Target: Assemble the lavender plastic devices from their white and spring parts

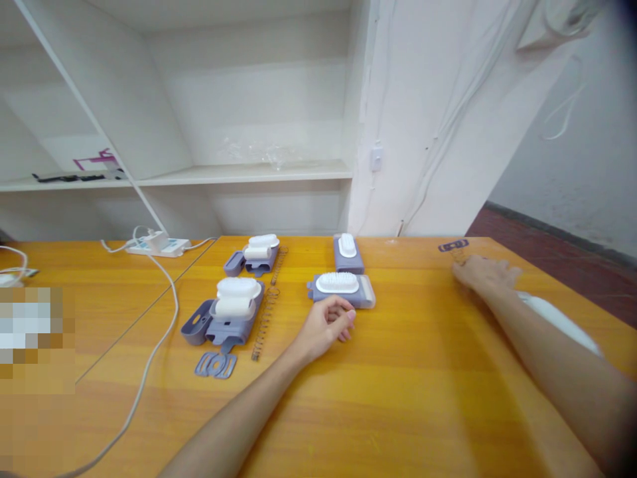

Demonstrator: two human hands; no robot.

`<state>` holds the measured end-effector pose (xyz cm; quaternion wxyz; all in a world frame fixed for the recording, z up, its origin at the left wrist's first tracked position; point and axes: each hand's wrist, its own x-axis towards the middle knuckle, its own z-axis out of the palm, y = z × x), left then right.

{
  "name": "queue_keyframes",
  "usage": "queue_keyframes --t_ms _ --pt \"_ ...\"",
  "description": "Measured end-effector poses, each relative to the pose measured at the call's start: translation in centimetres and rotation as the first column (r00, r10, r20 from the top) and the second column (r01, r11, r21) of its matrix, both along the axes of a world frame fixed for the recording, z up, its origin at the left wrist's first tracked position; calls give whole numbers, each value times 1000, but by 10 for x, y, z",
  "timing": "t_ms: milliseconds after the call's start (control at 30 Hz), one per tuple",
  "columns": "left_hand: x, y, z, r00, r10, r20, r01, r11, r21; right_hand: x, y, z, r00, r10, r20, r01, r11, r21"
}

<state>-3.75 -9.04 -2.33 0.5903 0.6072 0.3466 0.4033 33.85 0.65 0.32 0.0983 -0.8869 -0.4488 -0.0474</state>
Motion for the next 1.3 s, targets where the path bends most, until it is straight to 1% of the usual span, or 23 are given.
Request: queue_keyframes --t_ms 167,300,333,400,467,567,667,733,800,867,933,967,1033,1100,1233,1300 --pt "0 1 -1 1000 -2 -3 2 1000 5 -14 -6 1 994 107 9 -107 994 -5" --pt "1 2 -2 1000 -1 -16 1 1000 20 -43 -14 2 983 184 24 -185 982 34" --pt "1 2 -2 1000 1 -22 0 1000 28 -53 -19 2 979 202 34 -204 977 64" --pt "2 1 -2 999 5 -41 -3 999 41 -74 -32 4 968 248 45 -252 943 217" --pt "2 -1 -3 998 11 -68 -7 998 59 -95 -49 5 962 271 37 -267 901 343" --pt "4 -4 -4 988 39 -146 -18 990 142 -127 -79 6 950 307 -62 -246 854 459" --pt "4 -8 -3 961 95 -261 -18 958 285 -156 -106 5 871 460 -170 -323 799 507" --pt "5 -11 0 928 157 -337 -12 918 396 -174 -120 4 793 550 -262 -354 766 536" --pt "5 -15 5 889 220 -401 15 862 507 -190 -132 3 682 630 -371 -370 735 569" --pt "5 -19 10 853 250 -457 77 807 585 -204 -142 2 536 712 -453 -387 684 618" --pt "7 -21 13 817 259 -515 144 774 617 -214 -149 1 403 770 -495 -398 635 662" --pt "7 -22 14 797 267 -542 169 763 624 -218 -152 1 363 785 -502 -402 618 675" --pt "8 -22 13 761 299 -575 187 749 636 -222 -156 -1 326 806 -493 -395 590 704" --pt "8 -21 10 745 333 -579 175 739 651 -221 -158 -3 321 815 -482 -365 576 731" --pt "6 -19 8 735 363 -572 176 713 678 -211 -153 -7 329 805 -494 -267 581 769" --pt "6 -19 8 725 373 -579 187 703 686 -204 -149 -9 360 800 -480 -238 576 782"
